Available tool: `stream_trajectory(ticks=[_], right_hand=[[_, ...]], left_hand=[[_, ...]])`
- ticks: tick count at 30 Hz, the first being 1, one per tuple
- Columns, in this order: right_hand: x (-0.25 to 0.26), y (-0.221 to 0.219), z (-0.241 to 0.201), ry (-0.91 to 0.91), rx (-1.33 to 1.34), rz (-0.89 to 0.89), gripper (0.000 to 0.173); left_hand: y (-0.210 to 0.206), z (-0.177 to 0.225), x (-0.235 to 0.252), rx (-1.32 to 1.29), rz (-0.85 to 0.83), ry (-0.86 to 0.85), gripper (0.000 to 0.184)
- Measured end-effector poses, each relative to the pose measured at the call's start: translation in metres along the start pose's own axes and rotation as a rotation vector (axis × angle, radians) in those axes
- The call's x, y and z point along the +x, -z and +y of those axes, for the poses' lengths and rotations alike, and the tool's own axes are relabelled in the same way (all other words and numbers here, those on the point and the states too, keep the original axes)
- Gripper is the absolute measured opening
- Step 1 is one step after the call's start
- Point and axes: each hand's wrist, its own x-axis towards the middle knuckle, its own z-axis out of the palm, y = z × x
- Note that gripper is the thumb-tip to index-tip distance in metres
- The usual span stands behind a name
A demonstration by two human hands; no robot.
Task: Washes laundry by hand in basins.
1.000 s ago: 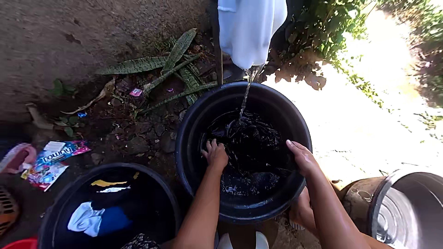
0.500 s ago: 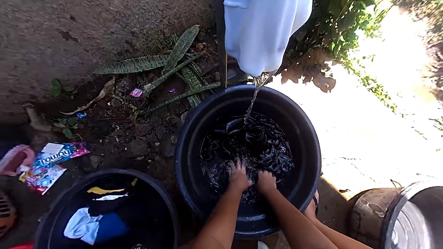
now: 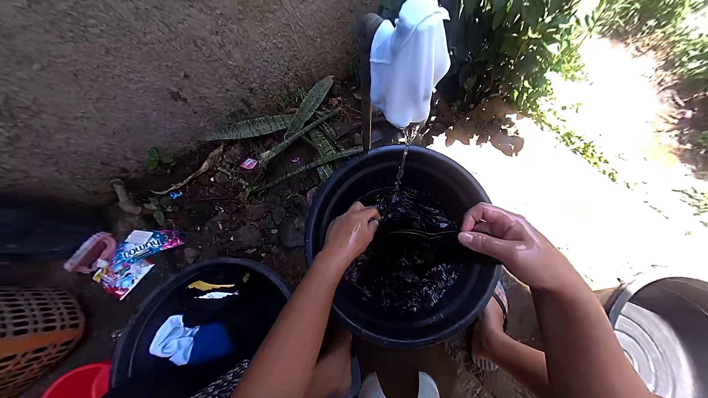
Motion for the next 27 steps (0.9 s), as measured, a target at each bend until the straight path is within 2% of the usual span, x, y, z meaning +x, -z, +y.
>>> stream_trajectory(ticks=[2, 4, 6, 9, 12, 13, 15, 18, 19, 21, 22, 24, 26, 27], right_hand=[[-0.010, 0.010, -0.015, 0.019, -0.023, 0.047, 0.013], [-0.011, 0.014, -0.009, -0.018, -0.006, 0.059, 0.013], [-0.005, 0.008, 0.008, -0.105, -0.042, 0.011, 0.013], [0.009, -0.015, 0.023, -0.236, -0.236, -0.125, 0.019], [0.005, -0.025, 0.015, -0.154, -0.198, -0.209, 0.016], [0.000, -0.022, 0.008, -0.086, -0.161, -0.190, 0.015], [-0.013, -0.010, -0.007, 0.054, -0.103, -0.106, 0.016], [-0.025, 0.015, -0.021, 0.189, -0.029, 0.016, 0.017], [-0.026, 0.020, -0.020, 0.207, 0.007, 0.040, 0.016], [-0.024, 0.021, -0.012, 0.179, 0.126, 0.065, 0.015], [-0.020, 0.016, -0.008, 0.144, 0.182, 0.079, 0.015], [-0.014, 0.001, -0.001, 0.074, 0.235, 0.078, 0.014], [-0.012, -0.012, 0.003, 0.013, 0.221, 0.070, 0.013], [-0.012, -0.012, 0.004, 0.001, 0.192, 0.062, 0.013]], left_hand=[[0.019, -0.014, -0.006, -0.034, 0.197, -0.022, 0.023], [0.030, -0.028, -0.010, -0.162, 0.226, -0.004, 0.024], [0.018, -0.026, -0.014, -0.270, 0.123, -0.002, 0.023], [-0.038, 0.001, -0.011, -0.422, -0.158, -0.037, 0.029], [-0.103, 0.025, -0.002, -0.558, -0.343, -0.152, 0.049], [-0.118, 0.030, -0.002, -0.582, -0.370, -0.200, 0.048], [-0.129, 0.035, -0.003, -0.597, -0.340, -0.256, 0.039], [-0.108, 0.038, -0.009, -0.816, -0.250, -0.156, 0.041], [-0.103, 0.038, -0.013, -0.955, -0.190, -0.109, 0.040], [-0.104, 0.037, -0.018, -1.125, -0.095, -0.195, 0.040], [-0.105, 0.036, -0.020, -1.099, -0.126, -0.292, 0.042], [-0.114, 0.041, -0.026, -0.850, -0.206, -0.405, 0.053], [-0.124, 0.040, -0.029, -0.571, -0.199, -0.409, 0.041], [-0.126, 0.035, -0.028, -0.529, -0.175, -0.369, 0.037]])
